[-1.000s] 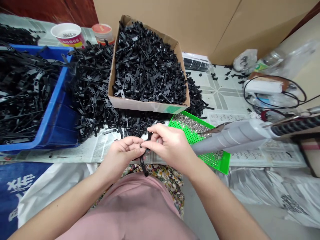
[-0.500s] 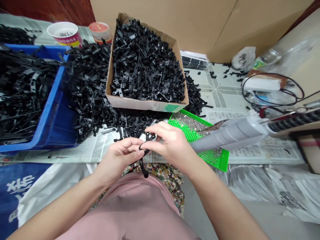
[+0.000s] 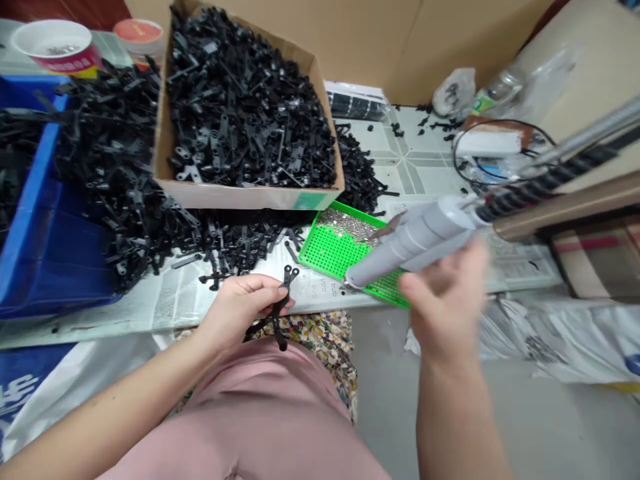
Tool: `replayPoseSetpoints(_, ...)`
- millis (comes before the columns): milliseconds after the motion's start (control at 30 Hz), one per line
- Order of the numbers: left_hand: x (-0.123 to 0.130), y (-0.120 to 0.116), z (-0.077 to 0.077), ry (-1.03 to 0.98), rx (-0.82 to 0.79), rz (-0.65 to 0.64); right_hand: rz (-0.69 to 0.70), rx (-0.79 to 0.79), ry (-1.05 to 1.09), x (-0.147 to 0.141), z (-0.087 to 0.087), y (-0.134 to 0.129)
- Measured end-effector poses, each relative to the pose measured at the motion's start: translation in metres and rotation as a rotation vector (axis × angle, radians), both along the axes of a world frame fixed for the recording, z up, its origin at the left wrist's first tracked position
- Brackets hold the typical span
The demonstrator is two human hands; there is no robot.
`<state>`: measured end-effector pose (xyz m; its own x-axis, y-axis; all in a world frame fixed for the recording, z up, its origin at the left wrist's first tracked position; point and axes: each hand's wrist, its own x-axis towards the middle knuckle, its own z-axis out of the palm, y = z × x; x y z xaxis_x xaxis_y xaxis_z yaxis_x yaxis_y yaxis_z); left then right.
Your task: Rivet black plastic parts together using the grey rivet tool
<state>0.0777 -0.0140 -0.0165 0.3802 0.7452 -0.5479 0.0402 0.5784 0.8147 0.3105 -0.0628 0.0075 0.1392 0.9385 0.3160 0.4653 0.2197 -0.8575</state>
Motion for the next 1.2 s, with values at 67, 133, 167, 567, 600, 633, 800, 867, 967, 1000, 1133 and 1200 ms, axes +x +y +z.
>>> replayPoseSetpoints(67,0.014,-0.002,-0.006,0.014,0.018,-0.019,0.113,-0.122,0.166,0.005,-0.003,0.01)
replayPoseSetpoints(133,0.029,-0.003,-0.012,0.022,0.03,-0.049,0.101,-0.166,0.171,0.005,-0.002,0.017)
replayPoseSetpoints(167,0.037,-0.004,-0.015,0.021,0.035,-0.065,0.054,-0.139,0.207,0.005,0.0,0.02)
replayPoseSetpoints(567,0.093,0.002,-0.029,0.048,-0.051,-0.105,-0.34,0.322,0.595,0.031,-0.033,0.042)
replayPoseSetpoints(600,0.094,0.002,-0.028,0.055,-0.048,-0.102,-0.333,0.314,0.6,0.031,-0.035,0.041)
replayPoseSetpoints(633,0.095,0.003,-0.027,0.057,-0.05,-0.099,-0.326,0.308,0.612,0.032,-0.037,0.04)
replayPoseSetpoints(800,0.097,0.003,-0.023,0.049,-0.092,-0.08,-0.277,0.311,0.662,0.033,-0.043,0.035)
replayPoseSetpoints(867,0.097,0.003,-0.022,0.06,-0.103,-0.074,-0.278,0.303,0.65,0.034,-0.045,0.034)
replayPoseSetpoints(967,0.097,0.003,-0.022,0.08,-0.106,-0.076,-0.322,0.26,0.585,0.034,-0.048,0.032)
replayPoseSetpoints(1000,0.096,0.003,-0.022,0.081,-0.102,-0.077,-0.346,0.239,0.552,0.034,-0.049,0.032)
replayPoseSetpoints(1133,0.097,0.003,-0.022,0.075,-0.084,-0.071,-0.416,0.188,0.495,0.034,-0.05,0.029)
replayPoseSetpoints(1200,0.098,0.004,-0.022,0.072,-0.08,-0.066,-0.411,0.205,0.524,0.033,-0.05,0.029)
